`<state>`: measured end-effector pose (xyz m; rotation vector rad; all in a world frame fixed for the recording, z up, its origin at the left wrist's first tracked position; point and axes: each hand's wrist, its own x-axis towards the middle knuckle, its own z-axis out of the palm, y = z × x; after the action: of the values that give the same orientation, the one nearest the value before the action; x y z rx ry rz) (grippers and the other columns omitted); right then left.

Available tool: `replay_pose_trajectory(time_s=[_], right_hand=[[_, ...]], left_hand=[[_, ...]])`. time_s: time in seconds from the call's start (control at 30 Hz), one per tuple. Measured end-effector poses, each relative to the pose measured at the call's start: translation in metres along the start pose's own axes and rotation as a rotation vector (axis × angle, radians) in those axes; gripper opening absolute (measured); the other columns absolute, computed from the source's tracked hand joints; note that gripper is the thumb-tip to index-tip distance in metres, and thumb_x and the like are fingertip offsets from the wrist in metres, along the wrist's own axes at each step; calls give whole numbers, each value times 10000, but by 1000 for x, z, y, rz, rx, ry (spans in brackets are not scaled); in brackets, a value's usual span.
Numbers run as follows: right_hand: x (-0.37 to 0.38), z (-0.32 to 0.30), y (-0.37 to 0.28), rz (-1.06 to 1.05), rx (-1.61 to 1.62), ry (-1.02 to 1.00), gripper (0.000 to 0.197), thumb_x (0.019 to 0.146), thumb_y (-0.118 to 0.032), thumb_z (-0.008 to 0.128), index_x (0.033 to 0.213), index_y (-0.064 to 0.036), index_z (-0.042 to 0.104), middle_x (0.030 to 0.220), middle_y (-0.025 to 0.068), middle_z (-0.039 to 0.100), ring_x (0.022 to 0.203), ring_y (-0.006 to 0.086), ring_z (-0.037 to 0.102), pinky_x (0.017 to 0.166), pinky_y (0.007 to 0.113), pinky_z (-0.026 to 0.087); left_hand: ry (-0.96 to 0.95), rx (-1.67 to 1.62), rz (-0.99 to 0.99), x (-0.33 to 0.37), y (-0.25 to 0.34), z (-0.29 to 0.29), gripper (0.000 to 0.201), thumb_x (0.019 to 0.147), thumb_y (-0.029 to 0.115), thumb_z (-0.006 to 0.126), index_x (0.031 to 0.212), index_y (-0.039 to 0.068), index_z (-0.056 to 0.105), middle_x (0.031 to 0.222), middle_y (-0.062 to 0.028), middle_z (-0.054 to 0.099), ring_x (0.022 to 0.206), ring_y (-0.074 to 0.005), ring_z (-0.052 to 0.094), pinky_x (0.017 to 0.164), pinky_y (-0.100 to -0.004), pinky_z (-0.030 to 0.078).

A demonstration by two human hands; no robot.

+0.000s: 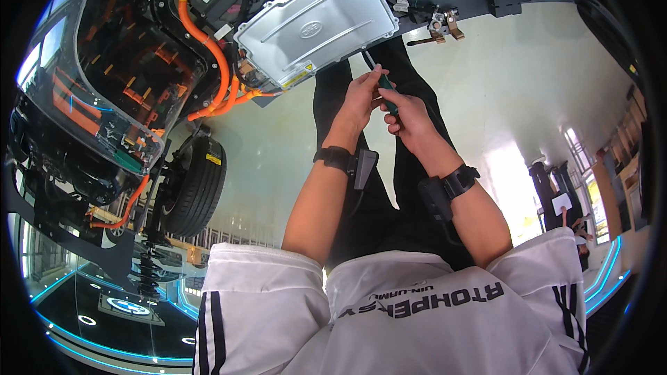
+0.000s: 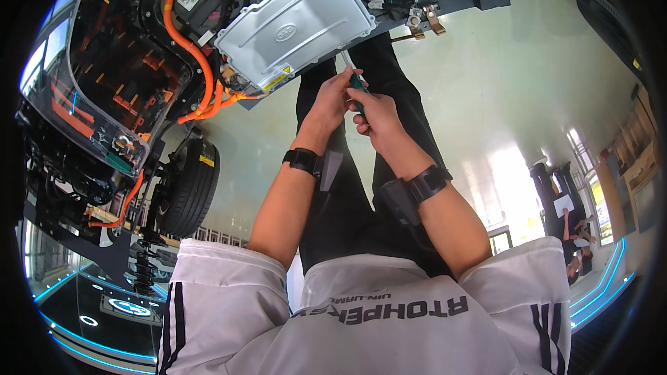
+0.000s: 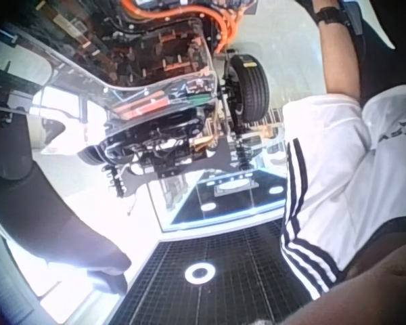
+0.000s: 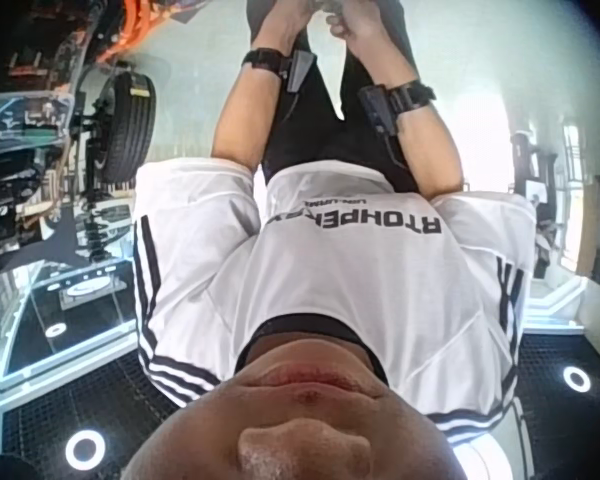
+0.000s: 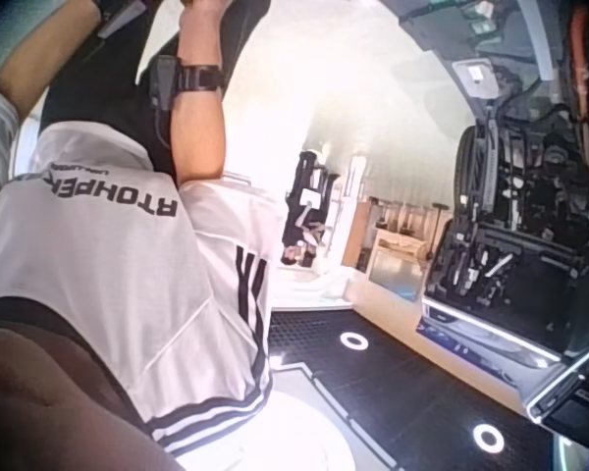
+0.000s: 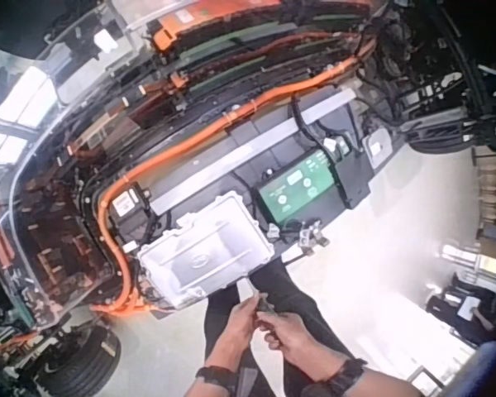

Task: The person uses a screwdriver to tighten screws on a silver metal casing located within the open engine bay of a vehicle. The person repeatedly adjusts the casing and secures it to the chassis using the tool.

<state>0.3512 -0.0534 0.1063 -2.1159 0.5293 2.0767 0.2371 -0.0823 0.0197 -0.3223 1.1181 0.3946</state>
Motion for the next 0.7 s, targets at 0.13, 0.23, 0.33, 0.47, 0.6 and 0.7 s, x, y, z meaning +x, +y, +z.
replay_pose_trajectory(time_s=[0.13,0.23,0.33,0.47,0.6,0.7], right_hand=[[-3,-2,-5,90,59,-80,245,957,-335,609,955,-89,600,764,12,566,555,66,446,456,204,316],[-1,4,-4,-11,-121,-15,271,979,-359,566,956,-91,596,755,17,567,550,72,449,456,205,306],[5,0,2,30,17,-41,303,986,-371,542,952,-76,603,749,23,566,548,77,451,458,208,315],[4,1,2,13,29,-55,315,990,-375,521,947,-71,595,742,29,561,545,79,451,457,214,327],[10,-4,4,-18,20,-43,361,997,-408,493,957,-64,593,737,33,560,543,83,455,457,217,337],[2,-3,1,19,64,-80,381,999,-419,483,947,-57,592,736,34,560,540,85,456,459,219,349]], left_hand=[[-164,-166,-43,-1,-1,-6,478,1037,428,432,1253,23,565,1029,-122,663,880,-193,646,696,-312,546],[-43,203,7,1,0,-6,503,1041,439,394,1277,25,551,1078,-133,665,931,-215,654,740,-338,555],[-126,-45,-66,-4,0,-5,480,1041,415,398,1275,24,549,1117,-137,663,940,-220,655,716,-325,549],[-163,-197,-53,-2,-1,-4,420,1036,353,444,1281,29,552,1114,-129,663,935,-220,654,691,-325,537],[-164,-90,-27,-1,1,-7,399,1033,329,458,1274,27,557,1086,-113,662,919,-204,651,644,-294,525],[-142,-127,-18,-6,3,-3,393,1033,322,457,1265,22,560,1092,-114,663,889,-177,647,591,-253,498]])
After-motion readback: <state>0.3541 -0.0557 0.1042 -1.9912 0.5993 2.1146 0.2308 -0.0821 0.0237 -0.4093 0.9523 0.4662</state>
